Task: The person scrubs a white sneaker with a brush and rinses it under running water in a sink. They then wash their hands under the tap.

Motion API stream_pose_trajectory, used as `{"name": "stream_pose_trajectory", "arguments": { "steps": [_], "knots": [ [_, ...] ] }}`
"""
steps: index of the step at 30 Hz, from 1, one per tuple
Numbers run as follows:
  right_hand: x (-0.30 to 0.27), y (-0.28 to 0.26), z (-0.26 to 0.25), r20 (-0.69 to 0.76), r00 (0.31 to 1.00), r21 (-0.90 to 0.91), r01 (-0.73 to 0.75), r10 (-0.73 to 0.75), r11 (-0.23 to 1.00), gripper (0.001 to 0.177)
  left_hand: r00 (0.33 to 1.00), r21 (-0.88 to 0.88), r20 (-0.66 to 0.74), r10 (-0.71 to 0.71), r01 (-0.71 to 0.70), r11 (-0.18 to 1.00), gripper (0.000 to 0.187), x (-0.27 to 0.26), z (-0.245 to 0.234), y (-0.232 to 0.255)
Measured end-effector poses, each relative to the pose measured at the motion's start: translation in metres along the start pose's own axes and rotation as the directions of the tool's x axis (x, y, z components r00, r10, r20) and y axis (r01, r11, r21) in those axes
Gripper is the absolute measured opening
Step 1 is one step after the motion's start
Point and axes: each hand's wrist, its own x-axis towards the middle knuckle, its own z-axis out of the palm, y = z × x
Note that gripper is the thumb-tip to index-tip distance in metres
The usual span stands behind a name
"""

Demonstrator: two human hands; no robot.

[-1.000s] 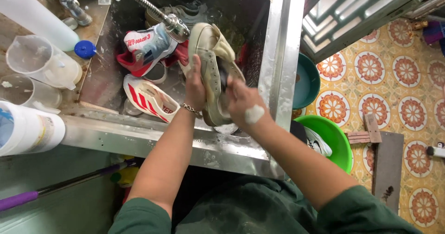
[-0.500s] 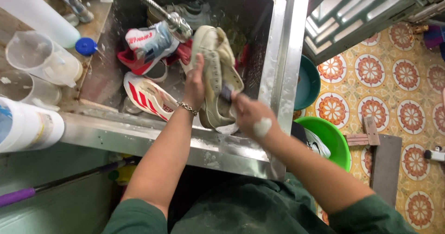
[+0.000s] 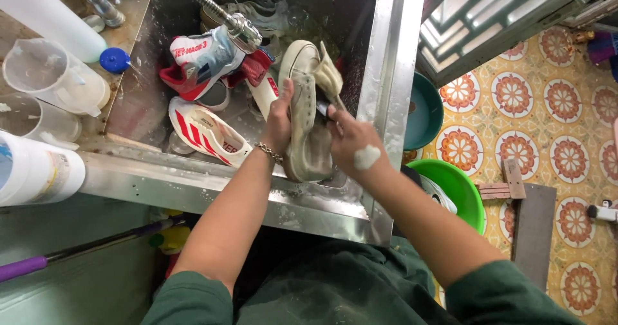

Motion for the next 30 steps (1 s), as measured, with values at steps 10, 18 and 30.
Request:
{"name": "stream_pose_trajectory", "arguments": {
  "steps": [10,18,30],
  "knots": [
    [-0.037,-0.039,-0.126,0.391,0.920,-0.180,0.048,0.027,0.983,0.036,0.938,-0.177,0.274,-0.213,0.267,0.947,0.066,-0.055,0.010,0.005],
    [-0.033,-0.028,-0.106,0.663,0.748,-0.387,0.361,-0.016,0.849,0.035,0.781,0.834,0.322,-0.536,0.033,0.550,0.079,-0.029,-0.064,0.002],
    [-0.030,0.010,-0.060,0.576,0.663,-0.004,0.589,-0.479,0.808,0.021,0.955,0.779,0.284,0.085,-0.282,0.561,0.171,-0.217,-0.105,0.027]
  ]
}}
